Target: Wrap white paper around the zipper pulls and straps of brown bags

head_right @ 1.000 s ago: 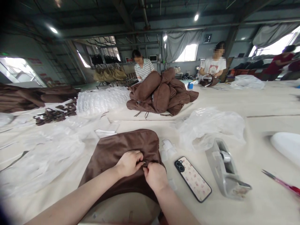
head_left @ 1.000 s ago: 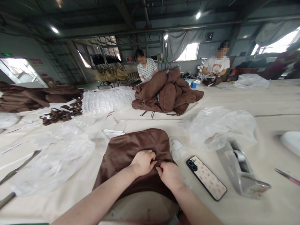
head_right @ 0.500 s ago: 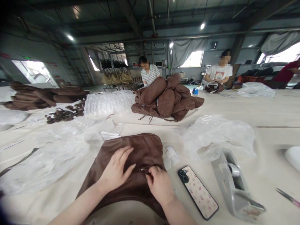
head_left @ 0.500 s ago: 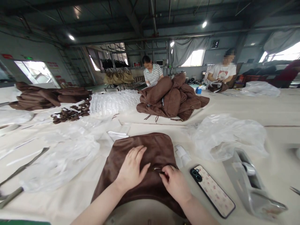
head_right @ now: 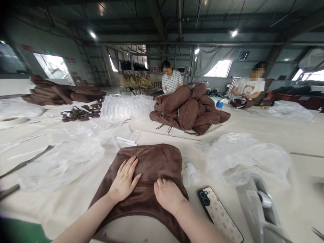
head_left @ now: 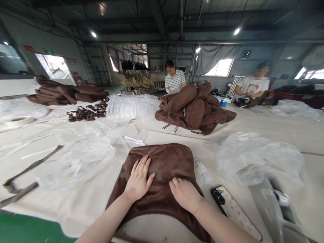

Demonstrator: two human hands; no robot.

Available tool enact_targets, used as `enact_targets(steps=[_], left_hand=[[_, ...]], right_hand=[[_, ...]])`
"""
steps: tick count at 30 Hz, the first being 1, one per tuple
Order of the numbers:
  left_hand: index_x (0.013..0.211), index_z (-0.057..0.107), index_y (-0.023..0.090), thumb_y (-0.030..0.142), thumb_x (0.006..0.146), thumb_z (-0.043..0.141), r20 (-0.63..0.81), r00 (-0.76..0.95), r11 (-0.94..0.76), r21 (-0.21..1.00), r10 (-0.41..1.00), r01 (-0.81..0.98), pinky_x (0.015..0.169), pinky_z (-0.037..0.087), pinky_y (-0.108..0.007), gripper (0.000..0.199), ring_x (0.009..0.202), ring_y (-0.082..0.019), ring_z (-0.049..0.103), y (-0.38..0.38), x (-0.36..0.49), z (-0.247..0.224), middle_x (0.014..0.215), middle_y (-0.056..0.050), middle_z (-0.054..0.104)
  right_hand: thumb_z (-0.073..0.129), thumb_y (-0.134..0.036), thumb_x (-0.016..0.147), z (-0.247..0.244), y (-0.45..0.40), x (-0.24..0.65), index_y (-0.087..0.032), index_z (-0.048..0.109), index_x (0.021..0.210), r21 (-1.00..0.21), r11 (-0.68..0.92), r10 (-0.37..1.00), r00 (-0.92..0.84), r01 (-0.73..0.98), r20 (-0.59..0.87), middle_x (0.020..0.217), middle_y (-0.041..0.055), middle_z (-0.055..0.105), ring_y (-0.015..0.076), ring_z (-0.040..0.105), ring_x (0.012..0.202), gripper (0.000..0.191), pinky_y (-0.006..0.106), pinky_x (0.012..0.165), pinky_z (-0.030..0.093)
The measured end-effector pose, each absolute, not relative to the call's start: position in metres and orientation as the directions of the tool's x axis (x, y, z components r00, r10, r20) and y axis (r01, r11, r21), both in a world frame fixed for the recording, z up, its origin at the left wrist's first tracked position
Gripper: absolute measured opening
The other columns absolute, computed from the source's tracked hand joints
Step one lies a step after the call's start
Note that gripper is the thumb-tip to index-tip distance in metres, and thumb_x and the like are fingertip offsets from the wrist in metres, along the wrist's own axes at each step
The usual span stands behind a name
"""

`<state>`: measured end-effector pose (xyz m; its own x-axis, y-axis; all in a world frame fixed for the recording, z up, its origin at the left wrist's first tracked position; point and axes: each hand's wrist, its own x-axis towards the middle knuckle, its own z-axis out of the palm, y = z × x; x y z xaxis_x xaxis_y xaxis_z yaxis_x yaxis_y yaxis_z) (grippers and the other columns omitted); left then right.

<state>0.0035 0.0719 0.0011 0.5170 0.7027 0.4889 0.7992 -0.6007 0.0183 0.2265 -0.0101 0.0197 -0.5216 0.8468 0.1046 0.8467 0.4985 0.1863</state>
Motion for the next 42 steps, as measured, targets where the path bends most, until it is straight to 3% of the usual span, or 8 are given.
enact_targets(steps=[11,18,22,26,29,32,37,42], left_hand=[[0.141,0.037,0.012,0.037,0.091,0.044,0.520,0.530,-0.652,0.069,0.670,0.755,0.116,0.024,-0.049,0.056,0.139,-0.028,0.033,0.077,0.000,-0.005,0.148,-0.016,0.039],[0.139,0.039,0.013,0.037,0.091,0.043,0.547,0.512,-0.660,0.101,0.662,0.745,0.116,0.024,-0.048,0.054,0.137,-0.028,0.036,0.077,-0.003,-0.006,0.147,-0.016,0.042],[0.139,0.041,0.015,0.037,0.090,0.044,0.559,0.483,-0.655,0.149,0.674,0.741,0.116,0.025,-0.049,0.054,0.137,-0.028,0.037,0.077,0.000,-0.007,0.146,-0.015,0.043],[0.137,0.043,0.015,0.037,0.090,0.045,0.543,0.463,-0.638,0.187,0.700,0.747,0.116,0.025,-0.050,0.052,0.136,-0.029,0.038,0.076,0.001,-0.005,0.146,-0.015,0.043],[0.130,0.048,0.013,0.037,0.088,0.049,0.519,0.422,-0.620,0.296,0.743,0.727,0.113,0.031,-0.050,0.048,0.132,-0.029,0.042,0.062,-0.001,0.006,0.141,-0.016,0.047],[0.120,0.055,0.017,0.035,0.088,0.053,0.495,0.336,-0.582,0.519,0.802,0.626,0.106,0.043,-0.041,0.037,0.123,-0.024,0.052,0.028,-0.002,0.025,0.132,-0.012,0.055],[0.099,0.064,0.023,0.031,0.089,0.053,0.363,0.368,-0.489,0.800,0.856,0.349,0.089,0.054,-0.030,0.017,0.100,-0.017,0.064,-0.038,0.011,0.046,0.110,-0.005,0.066],[0.099,0.064,0.020,0.031,0.082,0.063,0.162,0.425,-0.254,0.952,0.891,0.172,0.087,0.053,-0.029,0.020,0.099,-0.018,0.064,-0.070,0.029,0.033,0.107,-0.007,0.067]], right_hand=[[0.040,-0.011,0.092,0.048,-0.005,0.253,-0.013,0.062,0.094,0.169,0.628,0.778,-0.616,0.760,-0.122,0.091,0.0110,0.065,0.0215,0.065,0.077,0.022,0.030,0.061,0.050],[0.042,-0.013,0.093,0.056,-0.037,0.302,-0.014,0.061,0.091,0.193,0.346,0.938,-0.346,0.918,-0.040,0.087,0.0095,0.064,0.0205,0.064,0.076,0.019,0.030,0.065,0.046],[0.051,-0.015,0.086,0.048,-0.074,0.315,-0.018,0.061,0.088,0.030,0.035,0.999,-0.034,0.999,-0.039,0.087,0.0072,0.064,0.0212,0.064,0.080,0.011,0.030,0.072,0.044],[0.058,-0.008,0.071,0.019,-0.102,0.312,-0.017,0.061,0.096,-0.102,-0.049,0.988,0.033,0.994,-0.152,0.104,0.0117,0.064,0.0225,0.064,0.087,0.027,0.030,0.074,0.043],[0.052,-0.004,0.071,0.006,-0.109,0.316,-0.019,0.062,0.087,-0.218,-0.121,0.980,0.081,0.968,-0.182,0.089,0.0068,0.068,0.0203,0.064,0.083,0.024,0.027,0.071,0.042],[0.051,-0.011,0.076,0.016,-0.109,0.327,-0.020,0.059,0.073,-0.356,-0.229,0.971,0.186,0.906,-0.153,0.070,0.0022,0.065,0.0180,0.060,0.068,0.012,0.027,0.063,0.039],[0.053,-0.036,0.084,0.048,-0.098,0.309,-0.021,0.055,0.080,-0.873,-0.221,0.972,0.168,0.435,-0.163,0.059,-0.0035,0.055,0.0137,0.052,0.055,0.016,0.025,0.055,0.039],[0.067,-0.039,0.074,0.045,-0.086,0.240,-0.020,0.054,0.092,-0.975,-0.184,0.982,0.058,0.126,-0.178,0.075,-0.0020,0.060,0.0112,0.054,0.057,0.029,0.023,0.054,0.043]])
